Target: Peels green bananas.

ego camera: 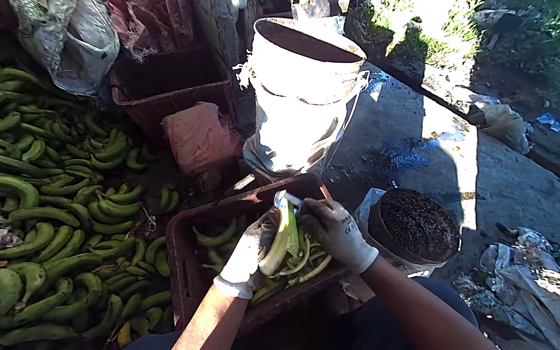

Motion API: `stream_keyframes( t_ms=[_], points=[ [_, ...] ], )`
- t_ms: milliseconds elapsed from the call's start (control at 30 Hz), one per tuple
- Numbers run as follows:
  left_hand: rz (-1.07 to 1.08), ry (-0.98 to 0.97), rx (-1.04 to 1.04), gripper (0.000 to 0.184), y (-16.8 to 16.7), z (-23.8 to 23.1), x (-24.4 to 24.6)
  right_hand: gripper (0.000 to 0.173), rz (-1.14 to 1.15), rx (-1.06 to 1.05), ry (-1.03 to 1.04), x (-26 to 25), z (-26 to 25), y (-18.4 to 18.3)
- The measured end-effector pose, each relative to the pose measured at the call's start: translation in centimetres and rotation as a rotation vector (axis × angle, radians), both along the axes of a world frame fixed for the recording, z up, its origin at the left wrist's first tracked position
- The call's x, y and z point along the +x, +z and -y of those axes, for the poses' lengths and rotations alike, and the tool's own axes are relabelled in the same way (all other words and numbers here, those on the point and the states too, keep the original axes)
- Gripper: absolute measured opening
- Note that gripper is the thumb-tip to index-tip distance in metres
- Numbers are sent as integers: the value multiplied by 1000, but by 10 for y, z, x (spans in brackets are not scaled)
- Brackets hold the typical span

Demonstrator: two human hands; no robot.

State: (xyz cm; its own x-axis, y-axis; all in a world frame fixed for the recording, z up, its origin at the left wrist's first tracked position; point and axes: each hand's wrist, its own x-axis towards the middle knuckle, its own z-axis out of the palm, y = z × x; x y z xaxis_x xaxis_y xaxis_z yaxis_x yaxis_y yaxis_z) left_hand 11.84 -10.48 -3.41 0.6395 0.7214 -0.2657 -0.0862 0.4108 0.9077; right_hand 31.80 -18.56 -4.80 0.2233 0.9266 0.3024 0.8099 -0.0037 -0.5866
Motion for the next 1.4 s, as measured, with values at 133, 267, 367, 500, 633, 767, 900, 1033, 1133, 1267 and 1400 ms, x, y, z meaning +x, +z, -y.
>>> stream_keyframes(
  t_ms=[133, 267, 367, 500, 633, 767, 900, 1033, 1133, 1267, 1400],
  points=[
    [87, -209, -226, 43, 1, 4, 1, 51, -179, -208, -252, 41, -10, 6],
    [193, 71, -127, 38, -7, -4, -1, 52, -179, -81, -197, 14, 4, 12],
    [244, 403, -184, 33, -15, -13, 3, 48, -132, 25, -14, -24, 22, 11],
    [275, 585, -266, 30, -10, -21, 0, 47, 39, 59, 126, -44, 29, 3],
    [180, 282, -13, 29, 6, -7, -9, 44, 17, 83, 133, -28, 13, 2],
    [-59, -248, 105, 29, 20, -2, -18, 43, -97, -156, -54, 15, -7, 9],
    [83, -61, -93, 35, 9, 1, -5, 53, -219, -237, -199, 37, -7, 10],
    [352, 396, -381, 35, -10, -18, 1, 51, -168, -46, -48, 2, 9, 11],
    [443, 512, -488, 36, -7, -24, 0, 49, -56, 32, 79, -23, 18, 5],
    [343, 407, -365, 34, -9, -19, -3, 46, 64, 85, 168, -23, 14, 2],
    [130, -5, -52, 28, 6, -10, -16, 44, -26, 13, 169, -3, 5, 10]
  ],
)
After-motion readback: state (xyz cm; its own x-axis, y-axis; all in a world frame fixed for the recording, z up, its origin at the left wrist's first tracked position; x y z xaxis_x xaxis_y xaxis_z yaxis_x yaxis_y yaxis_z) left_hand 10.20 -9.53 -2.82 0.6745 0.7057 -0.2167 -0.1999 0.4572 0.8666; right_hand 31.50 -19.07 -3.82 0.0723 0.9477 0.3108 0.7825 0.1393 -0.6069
